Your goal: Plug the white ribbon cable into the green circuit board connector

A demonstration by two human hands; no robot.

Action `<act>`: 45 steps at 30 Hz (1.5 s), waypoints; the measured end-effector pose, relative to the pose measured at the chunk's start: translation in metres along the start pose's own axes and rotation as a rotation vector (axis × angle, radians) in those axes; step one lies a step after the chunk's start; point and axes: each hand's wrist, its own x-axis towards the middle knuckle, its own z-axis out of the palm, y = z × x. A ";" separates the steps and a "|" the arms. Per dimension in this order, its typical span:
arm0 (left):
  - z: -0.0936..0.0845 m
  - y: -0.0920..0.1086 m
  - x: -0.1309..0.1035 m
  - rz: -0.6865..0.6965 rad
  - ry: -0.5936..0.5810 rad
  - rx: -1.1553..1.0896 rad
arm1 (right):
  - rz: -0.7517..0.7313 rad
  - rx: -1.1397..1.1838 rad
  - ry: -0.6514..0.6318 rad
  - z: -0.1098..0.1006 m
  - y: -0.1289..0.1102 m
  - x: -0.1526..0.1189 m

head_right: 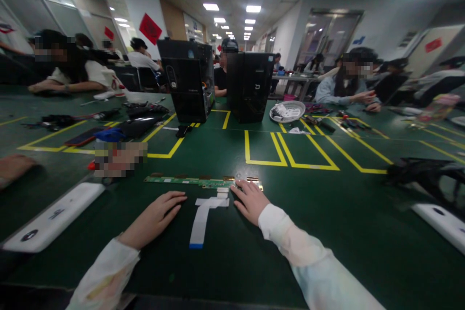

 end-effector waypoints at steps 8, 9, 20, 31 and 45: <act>0.012 -0.001 -0.003 0.018 0.029 0.092 | -0.019 0.090 0.217 0.000 -0.014 0.014; 0.015 -0.001 -0.004 0.019 0.039 0.112 | -0.058 0.120 0.231 0.000 -0.016 0.016; 0.032 0.007 -0.016 -0.029 0.060 0.271 | -0.162 0.231 0.003 -0.013 -0.024 0.020; 0.030 0.001 -0.018 -0.073 0.023 0.239 | -0.067 0.202 -0.180 -0.025 -0.029 0.015; 0.029 0.006 -0.018 -0.009 0.054 0.262 | -0.086 0.187 -0.070 -0.029 -0.008 -0.016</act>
